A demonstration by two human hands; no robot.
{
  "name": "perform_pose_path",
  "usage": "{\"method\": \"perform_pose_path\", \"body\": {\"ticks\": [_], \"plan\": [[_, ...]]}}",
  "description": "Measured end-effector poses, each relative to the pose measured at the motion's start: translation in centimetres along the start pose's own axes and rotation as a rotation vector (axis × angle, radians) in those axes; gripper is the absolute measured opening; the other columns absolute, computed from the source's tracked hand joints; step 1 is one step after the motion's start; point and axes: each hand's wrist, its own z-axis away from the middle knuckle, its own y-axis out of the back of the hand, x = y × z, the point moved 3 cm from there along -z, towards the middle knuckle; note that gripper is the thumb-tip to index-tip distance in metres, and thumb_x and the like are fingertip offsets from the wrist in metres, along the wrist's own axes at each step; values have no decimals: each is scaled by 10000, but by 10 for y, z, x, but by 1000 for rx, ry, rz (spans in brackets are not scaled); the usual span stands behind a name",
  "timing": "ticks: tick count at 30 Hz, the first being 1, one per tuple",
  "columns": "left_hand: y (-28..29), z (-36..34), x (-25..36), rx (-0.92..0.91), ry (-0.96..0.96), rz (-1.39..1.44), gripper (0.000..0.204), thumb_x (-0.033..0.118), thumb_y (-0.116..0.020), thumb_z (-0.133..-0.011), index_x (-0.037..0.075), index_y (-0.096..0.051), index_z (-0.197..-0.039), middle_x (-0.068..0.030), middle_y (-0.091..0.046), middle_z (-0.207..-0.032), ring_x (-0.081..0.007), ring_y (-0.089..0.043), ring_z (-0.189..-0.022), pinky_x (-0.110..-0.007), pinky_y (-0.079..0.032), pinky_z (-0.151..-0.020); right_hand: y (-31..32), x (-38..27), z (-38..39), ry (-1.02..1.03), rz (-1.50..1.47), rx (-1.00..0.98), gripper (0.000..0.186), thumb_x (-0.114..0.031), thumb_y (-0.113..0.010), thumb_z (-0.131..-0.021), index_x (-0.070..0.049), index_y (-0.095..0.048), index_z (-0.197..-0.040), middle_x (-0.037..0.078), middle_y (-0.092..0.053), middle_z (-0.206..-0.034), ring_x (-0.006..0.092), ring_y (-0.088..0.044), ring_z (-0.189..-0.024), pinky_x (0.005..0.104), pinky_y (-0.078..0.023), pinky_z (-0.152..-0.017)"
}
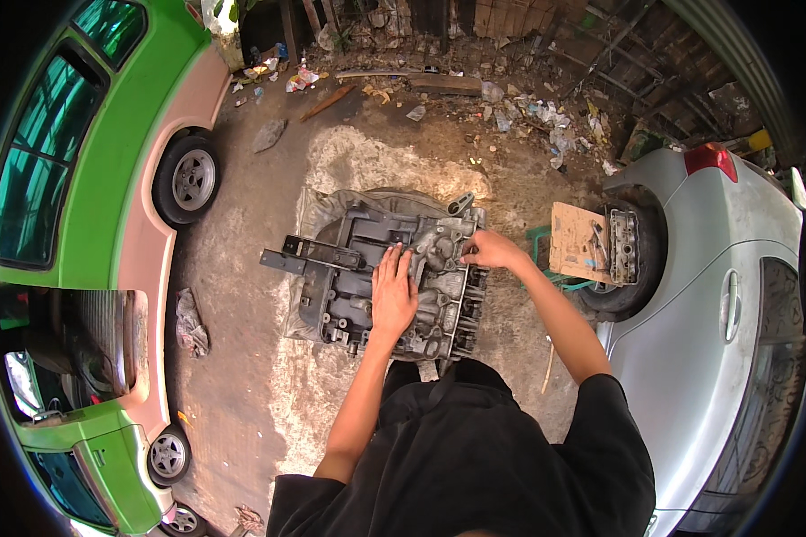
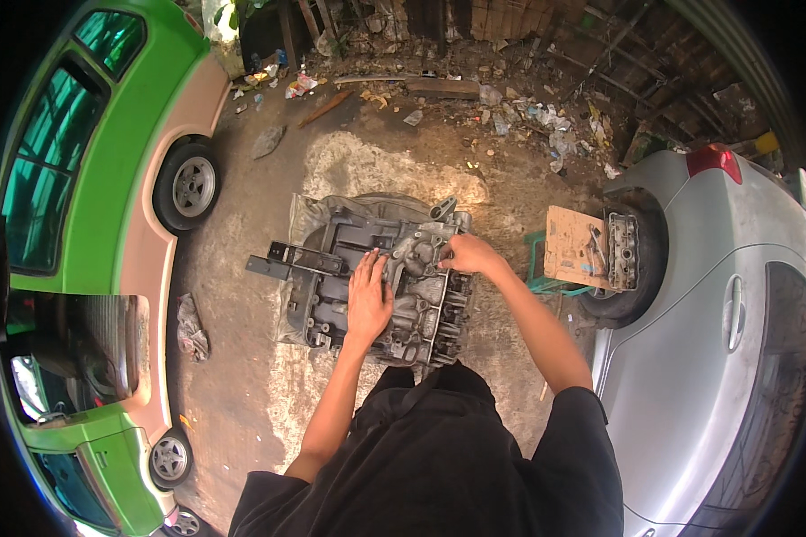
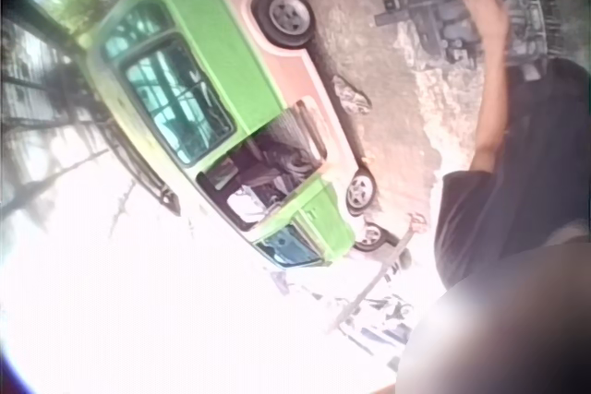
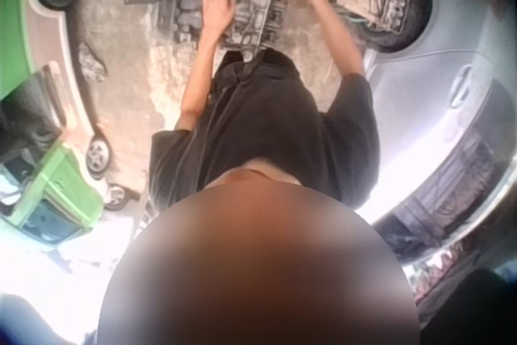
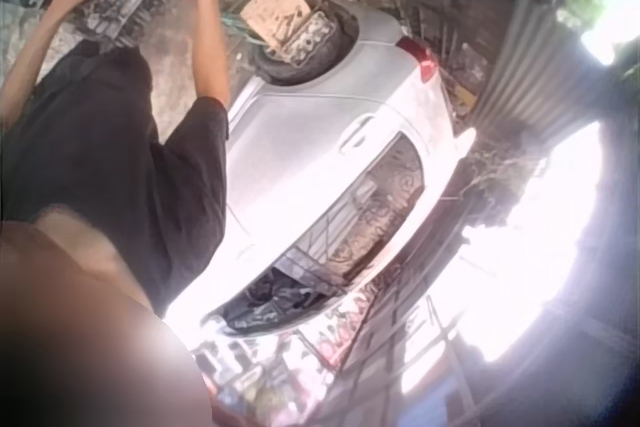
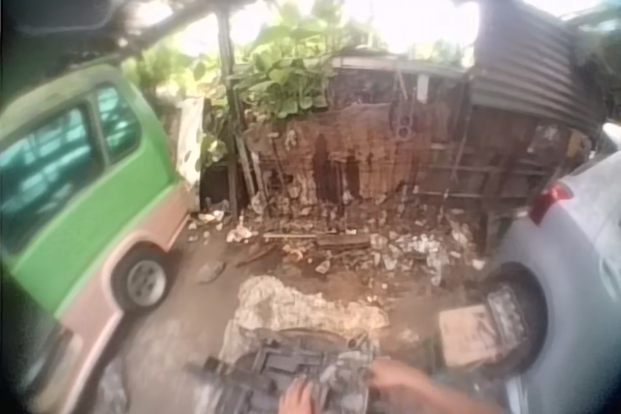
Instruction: The person uses a wrench to loosen and remove bolts from a car engine block placed on a tarp. They repeatedly adjust the wrench and reposition their hands to access different bolts, then place the removed bolts on a nearby cardboard box.
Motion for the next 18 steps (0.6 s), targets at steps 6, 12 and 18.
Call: {"method": "perform_pose_path", "body": {"ticks": [6, 12, 18], "plan": [[1, -1, 2, -5, 13, 7, 587, 38, -601, -930, 43, -477, -1503, -181, -428, -1618, -378, -362, -1525, -521, -311, -1241, 6, -16, -11, -1, 106, -37, 418, -420, -842, -864, -108, -789, -1138, 171, -771, -1098, 366, -694, -1143, 513, -550, -937], [1, -1, 1, 9, 12, 7, 592, 39, -617, -919, 41, -481, -1495, -186, -422, -1620, -397, -365, -1518, -521, -317, -1237, 5, -24, -20, 35, 160, -124, 390, -421, -814, -898, -91, -778, -1103, 164, -769, -1042, 344, -713, -1073, 506, -559, -914], [0, -1, 0, 4, 27, 0, 598, 33, -631, -908, 45, -489, -1488, -183, -424, -1619, -400, -372, -1512, -522, -319, -1237, -9, -30, -8, -132, -198, -302, 414, -318, -699, -1019, 77, -663, -1140, 184, -776, -946, 298, -784, -760, 442, -634, -743]]}}
